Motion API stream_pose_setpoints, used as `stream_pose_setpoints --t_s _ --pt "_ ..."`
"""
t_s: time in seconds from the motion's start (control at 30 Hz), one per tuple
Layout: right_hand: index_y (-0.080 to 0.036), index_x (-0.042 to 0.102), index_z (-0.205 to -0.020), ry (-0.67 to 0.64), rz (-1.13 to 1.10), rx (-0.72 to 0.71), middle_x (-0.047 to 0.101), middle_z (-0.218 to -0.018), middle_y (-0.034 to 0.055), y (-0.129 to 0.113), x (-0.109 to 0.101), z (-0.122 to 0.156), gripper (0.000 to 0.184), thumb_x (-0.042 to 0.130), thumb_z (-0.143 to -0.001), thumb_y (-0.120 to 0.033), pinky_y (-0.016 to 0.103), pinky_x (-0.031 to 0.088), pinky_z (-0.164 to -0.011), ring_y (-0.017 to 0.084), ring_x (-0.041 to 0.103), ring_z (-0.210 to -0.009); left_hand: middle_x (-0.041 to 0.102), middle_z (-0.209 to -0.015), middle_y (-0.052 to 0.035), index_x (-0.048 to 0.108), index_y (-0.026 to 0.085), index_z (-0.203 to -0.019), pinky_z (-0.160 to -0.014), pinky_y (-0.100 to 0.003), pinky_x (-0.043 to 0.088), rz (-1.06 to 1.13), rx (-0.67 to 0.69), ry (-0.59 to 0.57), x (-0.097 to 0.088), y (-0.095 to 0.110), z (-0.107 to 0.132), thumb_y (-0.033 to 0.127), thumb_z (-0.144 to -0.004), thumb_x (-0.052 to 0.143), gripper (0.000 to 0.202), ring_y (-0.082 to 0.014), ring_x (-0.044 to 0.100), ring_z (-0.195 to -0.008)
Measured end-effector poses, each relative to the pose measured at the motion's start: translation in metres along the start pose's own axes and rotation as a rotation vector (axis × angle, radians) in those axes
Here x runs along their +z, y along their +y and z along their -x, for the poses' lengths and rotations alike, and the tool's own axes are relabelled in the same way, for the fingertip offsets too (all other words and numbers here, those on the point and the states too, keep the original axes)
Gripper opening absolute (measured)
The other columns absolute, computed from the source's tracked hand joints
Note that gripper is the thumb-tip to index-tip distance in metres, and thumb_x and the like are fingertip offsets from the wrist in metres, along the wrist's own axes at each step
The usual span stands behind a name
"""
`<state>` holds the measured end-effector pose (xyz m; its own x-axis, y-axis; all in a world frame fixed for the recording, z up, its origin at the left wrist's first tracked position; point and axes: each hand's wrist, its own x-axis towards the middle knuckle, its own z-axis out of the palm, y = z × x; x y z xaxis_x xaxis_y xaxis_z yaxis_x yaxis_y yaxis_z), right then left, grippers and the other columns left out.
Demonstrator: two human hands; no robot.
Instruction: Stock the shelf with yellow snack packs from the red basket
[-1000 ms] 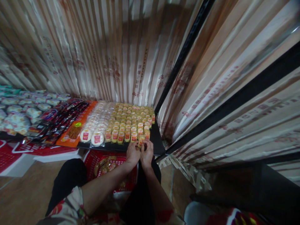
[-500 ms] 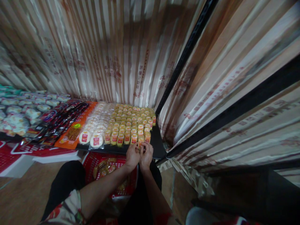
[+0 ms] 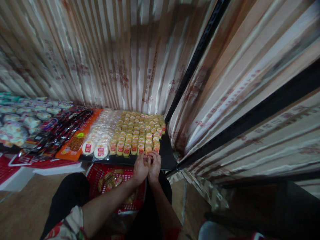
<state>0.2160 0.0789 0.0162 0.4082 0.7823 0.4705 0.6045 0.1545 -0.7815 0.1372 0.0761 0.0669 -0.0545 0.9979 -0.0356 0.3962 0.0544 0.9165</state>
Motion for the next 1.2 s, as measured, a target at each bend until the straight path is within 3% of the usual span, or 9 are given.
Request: stream_pose_setpoints --t_s 0.2,0.43,0.67,0.87,1.0,1.2 --pt "-0.020 0.064 -0.087 0.044 0.069 0.004 0.055 -0.099 0.0081 0.004 0.000 0.006 0.021 0.047 -0.085 -0.032 0.039 0.046 -0.087 0.021 0.052 -0.099 0.063 -0.109 -0.0099 0.057 0.013 -0.114 -0.095 -0.031 0.045 -0.074 0.107 -0.018 0.002 -0.010 0.003 0.002 -0.075 0.041 0.043 -0.0166 0.059 -0.100" --pt "-0.019 0.063 -0.088 -0.029 0.014 0.082 0.054 -0.100 0.0091 0.007 0.002 0.002 0.023 0.043 -0.086 -0.031 0.036 0.051 -0.081 0.020 0.056 -0.091 0.061 -0.111 -0.0118 0.058 0.012 -0.113 -0.097 -0.034 0.044 -0.120 0.205 -0.029 0.005 -0.015 0.001 0.002 -0.073 0.040 0.044 -0.0181 0.058 -0.103" --pt "-0.018 0.063 -0.089 -0.033 0.037 0.033 0.053 -0.101 0.0100 0.010 -0.001 0.003 0.024 0.043 -0.086 -0.030 0.038 0.050 -0.084 0.021 0.054 -0.096 0.063 -0.103 -0.0098 0.062 0.016 -0.109 -0.095 -0.039 0.047 -0.160 0.323 -0.040 0.003 -0.016 0.001 0.011 -0.079 0.040 0.037 -0.0196 0.057 -0.099" --pt "-0.019 0.062 -0.088 -0.034 0.073 -0.031 0.055 -0.099 0.0096 0.008 -0.002 0.002 0.023 0.042 -0.088 -0.029 0.038 0.048 -0.086 0.021 0.054 -0.097 0.063 -0.103 -0.0114 0.063 0.014 -0.109 -0.095 -0.040 0.047 -0.215 0.335 -0.075 0.000 -0.014 -0.001 0.013 -0.080 0.039 0.038 -0.0206 0.057 -0.099" --pt "-0.018 0.060 -0.097 0.032 0.088 -0.025 0.056 -0.102 0.0114 0.004 -0.006 -0.001 0.025 0.040 -0.089 -0.031 0.038 0.048 -0.084 0.022 0.053 -0.099 0.060 -0.112 -0.0144 0.058 0.009 -0.118 -0.098 -0.040 0.045 -0.220 0.376 -0.104 0.002 -0.022 -0.002 0.007 -0.075 0.038 0.047 -0.0217 0.054 -0.107" --pt "-0.015 0.057 -0.109 0.173 0.145 -0.010 0.058 -0.108 0.0148 0.000 -0.016 -0.023 0.032 0.037 -0.090 -0.033 0.043 0.043 -0.088 0.024 0.051 -0.104 0.056 -0.119 -0.0141 0.052 0.012 -0.127 -0.102 -0.043 0.043 -0.231 0.442 -0.117 0.006 -0.038 -0.002 0.005 -0.075 0.036 0.054 -0.0222 0.051 -0.114"
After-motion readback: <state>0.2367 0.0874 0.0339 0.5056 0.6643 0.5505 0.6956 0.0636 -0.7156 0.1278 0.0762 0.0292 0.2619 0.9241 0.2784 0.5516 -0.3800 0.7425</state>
